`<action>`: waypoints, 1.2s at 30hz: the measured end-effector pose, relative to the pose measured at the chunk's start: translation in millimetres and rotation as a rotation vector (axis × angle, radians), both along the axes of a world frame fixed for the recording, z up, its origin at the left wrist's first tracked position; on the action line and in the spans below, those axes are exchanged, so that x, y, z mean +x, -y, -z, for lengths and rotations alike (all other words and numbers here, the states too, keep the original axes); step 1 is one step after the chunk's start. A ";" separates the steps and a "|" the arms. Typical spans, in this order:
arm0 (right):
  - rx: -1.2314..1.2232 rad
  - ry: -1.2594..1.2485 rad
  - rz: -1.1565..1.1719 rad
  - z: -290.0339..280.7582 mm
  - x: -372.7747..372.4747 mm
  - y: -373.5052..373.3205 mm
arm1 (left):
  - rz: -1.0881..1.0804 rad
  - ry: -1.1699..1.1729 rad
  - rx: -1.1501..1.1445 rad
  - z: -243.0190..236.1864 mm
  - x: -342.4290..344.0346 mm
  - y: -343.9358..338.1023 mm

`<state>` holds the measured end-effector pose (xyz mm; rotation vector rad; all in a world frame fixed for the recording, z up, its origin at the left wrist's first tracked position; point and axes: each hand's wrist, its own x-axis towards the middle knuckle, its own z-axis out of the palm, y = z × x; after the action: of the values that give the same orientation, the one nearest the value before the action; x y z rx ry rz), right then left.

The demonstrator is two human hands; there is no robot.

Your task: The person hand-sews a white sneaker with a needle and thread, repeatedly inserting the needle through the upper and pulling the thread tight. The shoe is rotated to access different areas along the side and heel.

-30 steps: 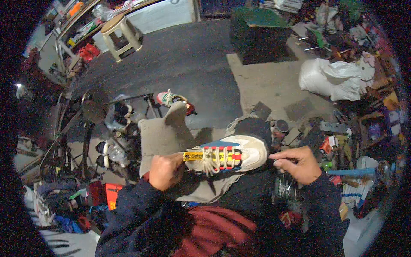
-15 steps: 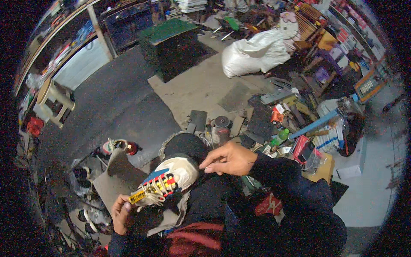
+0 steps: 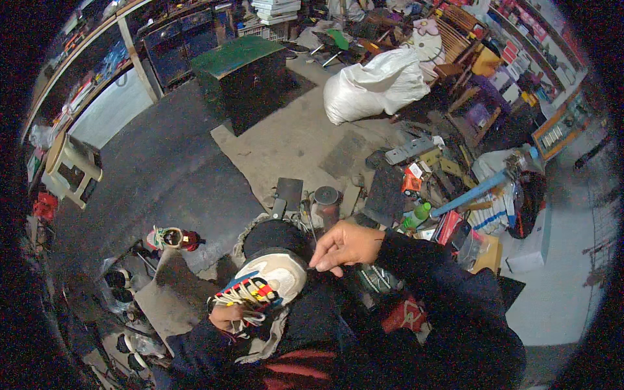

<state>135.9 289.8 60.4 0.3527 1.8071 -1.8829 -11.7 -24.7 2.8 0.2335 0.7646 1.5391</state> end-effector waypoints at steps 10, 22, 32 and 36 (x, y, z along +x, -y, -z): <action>0.522 -0.298 -0.153 -37.3 -12.9 14.5 | 0.129 -0.131 0.073 -14.7 -9.4 -22.7; 0.400 0.041 0.199 -30.5 -16.0 53.2 | 0.042 -0.138 0.299 8.1 -10.4 -14.4; 1.011 -0.585 -0.126 -42.7 -10.5 70.5 | 0.014 0.109 0.152 3.6 -9.6 8.8; 0.905 -0.458 -0.119 -44.9 -18.5 67.8 | -0.030 0.211 0.037 -2.8 -11.9 6.2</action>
<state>117.4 222.0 105.3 0.0982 2.8551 -1.0011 -23.7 -30.9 5.7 0.0844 0.5759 1.5785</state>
